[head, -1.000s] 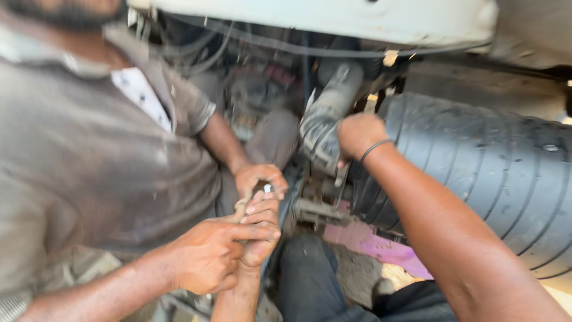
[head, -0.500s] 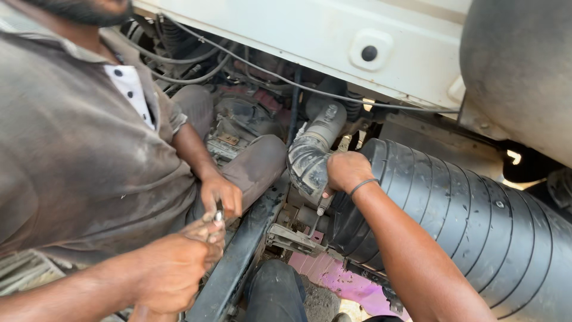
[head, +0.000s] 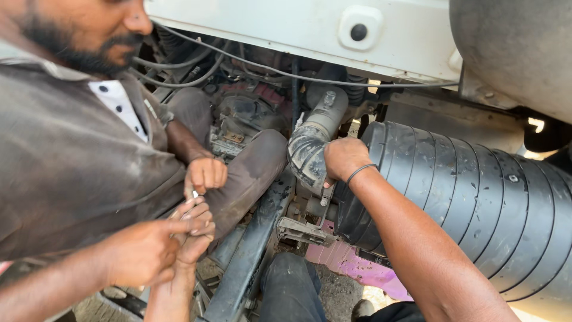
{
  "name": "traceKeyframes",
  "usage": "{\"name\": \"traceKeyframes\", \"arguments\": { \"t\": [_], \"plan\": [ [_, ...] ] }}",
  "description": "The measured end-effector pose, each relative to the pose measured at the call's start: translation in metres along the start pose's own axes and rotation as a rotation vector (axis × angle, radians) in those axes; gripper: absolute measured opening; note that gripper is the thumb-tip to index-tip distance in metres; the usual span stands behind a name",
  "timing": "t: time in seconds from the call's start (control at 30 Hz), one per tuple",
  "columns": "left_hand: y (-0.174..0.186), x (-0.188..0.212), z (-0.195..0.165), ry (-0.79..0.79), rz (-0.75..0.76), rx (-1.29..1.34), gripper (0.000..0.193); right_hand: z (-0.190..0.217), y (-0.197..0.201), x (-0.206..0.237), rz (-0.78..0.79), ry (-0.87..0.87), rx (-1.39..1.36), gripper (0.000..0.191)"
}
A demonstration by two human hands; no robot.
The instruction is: The person positions a large black air intake hose onto a truck engine and then uses a wrench to tighten the clamps securing the hose. A coworker assists by holding the hose in place during the tightening process.
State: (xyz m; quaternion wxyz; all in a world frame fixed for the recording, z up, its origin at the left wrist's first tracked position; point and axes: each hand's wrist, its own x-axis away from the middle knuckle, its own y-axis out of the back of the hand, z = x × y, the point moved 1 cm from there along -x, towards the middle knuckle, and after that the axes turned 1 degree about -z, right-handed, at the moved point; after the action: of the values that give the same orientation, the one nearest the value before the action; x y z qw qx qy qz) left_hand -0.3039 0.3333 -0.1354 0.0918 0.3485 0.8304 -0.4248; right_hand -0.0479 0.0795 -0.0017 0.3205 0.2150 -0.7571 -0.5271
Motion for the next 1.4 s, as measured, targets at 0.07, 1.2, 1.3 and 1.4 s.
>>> {"name": "traceKeyframes", "arguments": {
  "t": [0.07, 1.2, 1.3, 1.4],
  "plan": [
    [-0.023, -0.002, 0.005, -0.046, -0.120, 0.048, 0.009, 0.000, -0.003, -0.002, 0.007, 0.020, 0.010, 0.063],
    [-0.018, -0.019, -0.010, 0.142, 0.201, -0.578, 0.011, -0.001, 0.004, 0.007, -0.036, 0.035, 0.007, 0.065],
    [-0.066, -0.020, -0.047, 0.168, 0.406, -1.178, 0.012, -0.001, 0.002, 0.005, -0.011, 0.021, -0.007, 0.064],
    [-0.131, -0.026, -0.068, 0.143, 0.749, -1.940, 0.013, -0.001, -0.002, 0.002, -0.030, 0.037, -0.006, 0.065]
  ]
}}
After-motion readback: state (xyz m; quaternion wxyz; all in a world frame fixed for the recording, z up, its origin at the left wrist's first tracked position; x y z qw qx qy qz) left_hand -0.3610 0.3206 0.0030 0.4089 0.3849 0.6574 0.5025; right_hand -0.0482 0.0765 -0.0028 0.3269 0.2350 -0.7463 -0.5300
